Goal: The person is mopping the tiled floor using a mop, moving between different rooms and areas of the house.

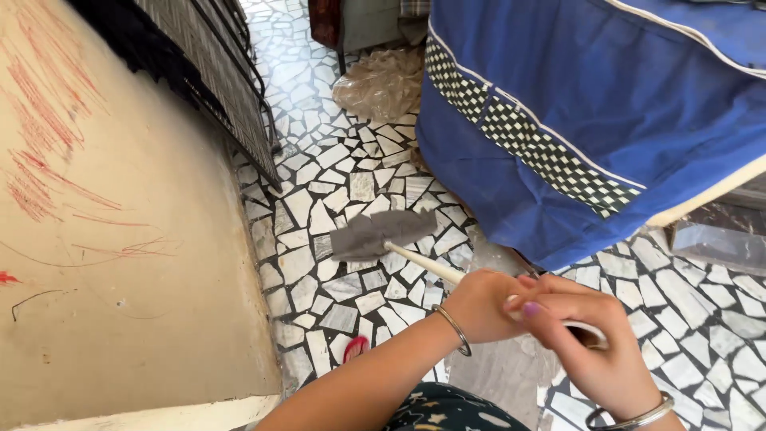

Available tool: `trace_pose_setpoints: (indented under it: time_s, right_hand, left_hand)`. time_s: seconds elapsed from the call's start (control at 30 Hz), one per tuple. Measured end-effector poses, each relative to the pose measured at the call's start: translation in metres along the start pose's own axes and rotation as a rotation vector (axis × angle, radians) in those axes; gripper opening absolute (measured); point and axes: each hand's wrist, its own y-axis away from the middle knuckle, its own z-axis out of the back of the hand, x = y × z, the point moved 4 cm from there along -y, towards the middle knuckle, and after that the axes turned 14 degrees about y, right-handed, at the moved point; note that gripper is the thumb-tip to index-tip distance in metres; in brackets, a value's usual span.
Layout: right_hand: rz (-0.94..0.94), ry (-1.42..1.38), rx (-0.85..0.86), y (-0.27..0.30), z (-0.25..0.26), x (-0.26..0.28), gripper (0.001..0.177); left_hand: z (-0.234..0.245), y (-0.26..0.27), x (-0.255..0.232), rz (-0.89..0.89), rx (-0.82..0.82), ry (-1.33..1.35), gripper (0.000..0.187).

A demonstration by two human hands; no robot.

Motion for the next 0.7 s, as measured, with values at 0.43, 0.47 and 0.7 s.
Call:
trace_pose_setpoints:
  time_s: [0.43,0.47,0.7]
  right_hand:
    - [0.06,-0.363,-0.432,0.035,-0.097,-0.017,0.038]
    - [0.056,-0.36,-0.441,0.028,-0.107,-0.019,0.038]
    - [-0.04,-0.023,-0.08,-0.049,-0.196,-0.033,0.015]
  left_hand:
    - [0.019,0.054,0.031,-0.216,0.107,0.214,0.022]
    - [0.027,0.056,0.045,-0.219,0.116,0.216,0.022]
    - [0.079,0.063,0.175,-0.2,0.102,-0.034,0.011]
